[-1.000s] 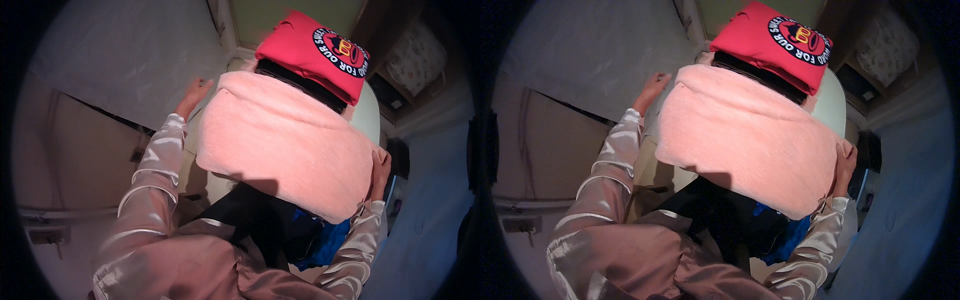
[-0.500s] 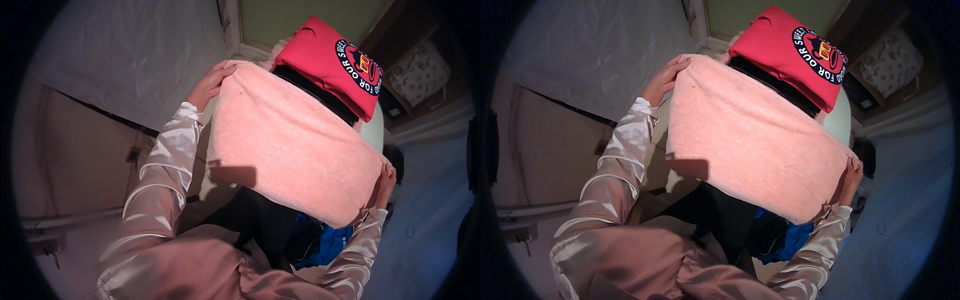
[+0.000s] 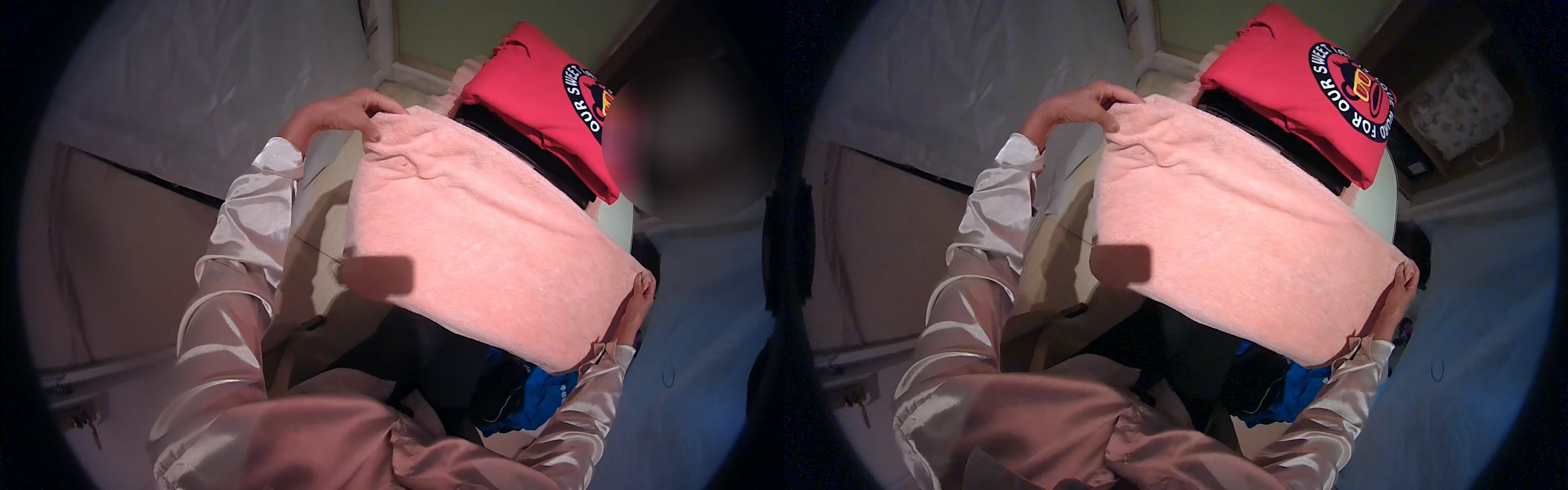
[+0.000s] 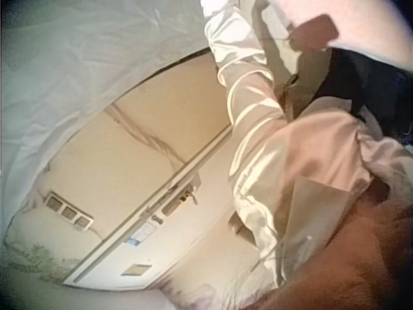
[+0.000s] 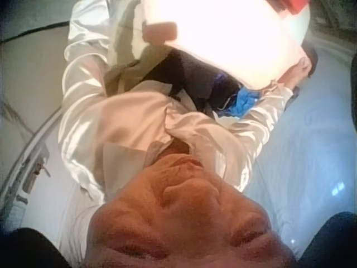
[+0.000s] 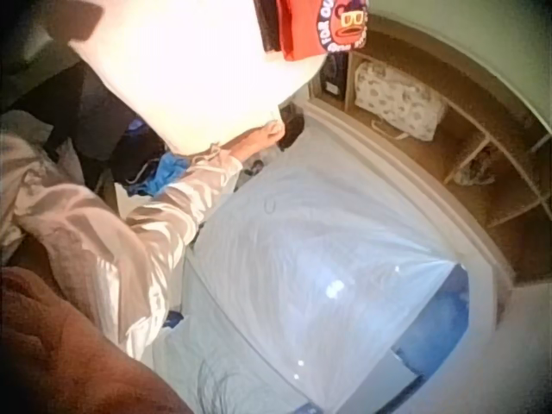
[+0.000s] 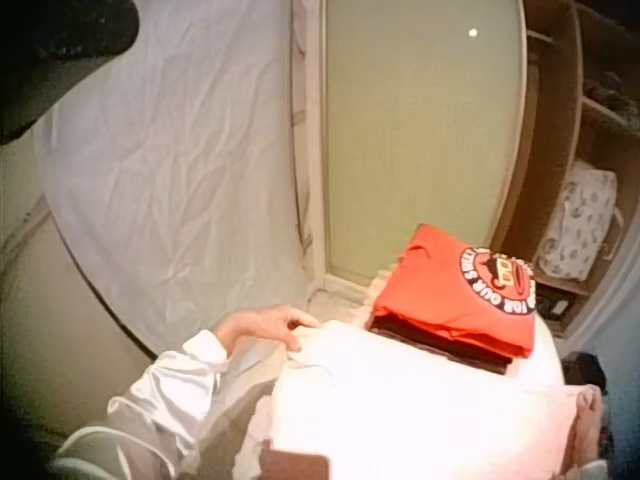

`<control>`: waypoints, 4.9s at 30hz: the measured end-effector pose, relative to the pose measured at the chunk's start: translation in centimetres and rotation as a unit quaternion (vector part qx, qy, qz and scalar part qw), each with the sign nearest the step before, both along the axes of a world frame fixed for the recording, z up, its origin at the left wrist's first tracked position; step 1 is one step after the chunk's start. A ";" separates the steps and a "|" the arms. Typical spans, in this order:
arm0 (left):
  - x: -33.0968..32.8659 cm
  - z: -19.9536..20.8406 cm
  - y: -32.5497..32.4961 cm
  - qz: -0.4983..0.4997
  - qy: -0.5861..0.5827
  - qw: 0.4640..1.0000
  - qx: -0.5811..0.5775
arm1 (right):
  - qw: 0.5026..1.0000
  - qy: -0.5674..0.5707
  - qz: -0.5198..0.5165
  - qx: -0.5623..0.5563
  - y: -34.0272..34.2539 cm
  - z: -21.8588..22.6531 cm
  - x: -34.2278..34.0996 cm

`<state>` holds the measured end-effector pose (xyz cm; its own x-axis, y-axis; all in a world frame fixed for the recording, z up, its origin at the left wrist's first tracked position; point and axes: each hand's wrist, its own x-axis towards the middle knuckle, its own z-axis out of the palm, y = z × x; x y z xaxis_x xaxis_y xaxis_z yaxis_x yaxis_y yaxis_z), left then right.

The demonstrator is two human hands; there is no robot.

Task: The person folds a pink hoodie and a light pink towel while seated. They smooth the hoodie, fold the sleeves and body, and place it on a stack. Then they unfold and refold the towel into a compact rectangle.

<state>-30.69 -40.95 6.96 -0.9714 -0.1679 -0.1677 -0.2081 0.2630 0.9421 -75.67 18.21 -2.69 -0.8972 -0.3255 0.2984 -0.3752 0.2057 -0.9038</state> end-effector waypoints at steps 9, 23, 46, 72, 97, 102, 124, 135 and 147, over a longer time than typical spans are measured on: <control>1.4 2.0 4.5 0.019 0.064 0.903 -0.425 | 0.993 0.045 -0.060 0.091 1.5 -1.1 -1.1; 5.4 -0.7 8.7 0.023 0.296 0.793 -0.531 | 0.848 0.387 0.303 0.200 -28.4 11.1 27.8; -4.2 3.4 8.0 -0.299 0.021 0.761 -0.576 | 0.825 0.359 0.406 0.161 -27.0 10.6 32.9; -1.7 -2.0 -2.6 -0.001 0.028 0.974 -0.224 | 0.893 0.375 0.197 0.152 -36.2 5.3 23.7; -4.7 -7.4 -1.2 0.183 0.286 0.907 0.249 | 0.899 0.403 0.142 0.095 -35.7 2.7 24.2; -4.7 -6.3 -3.2 0.109 0.141 0.976 0.128 | 0.902 0.403 0.142 0.061 -35.6 2.6 24.1; -4.1 -7.1 -4.4 0.035 0.098 0.989 -0.100 | 0.865 0.475 0.137 0.091 -35.6 3.2 23.9; -3.2 -6.4 -4.8 0.073 0.073 0.992 -0.076 | 0.847 0.503 0.114 0.131 -35.1 3.4 22.9; -4.8 -9.0 -3.0 0.183 0.051 0.846 -0.499 | 0.824 0.422 0.158 0.343 -22.8 2.5 21.3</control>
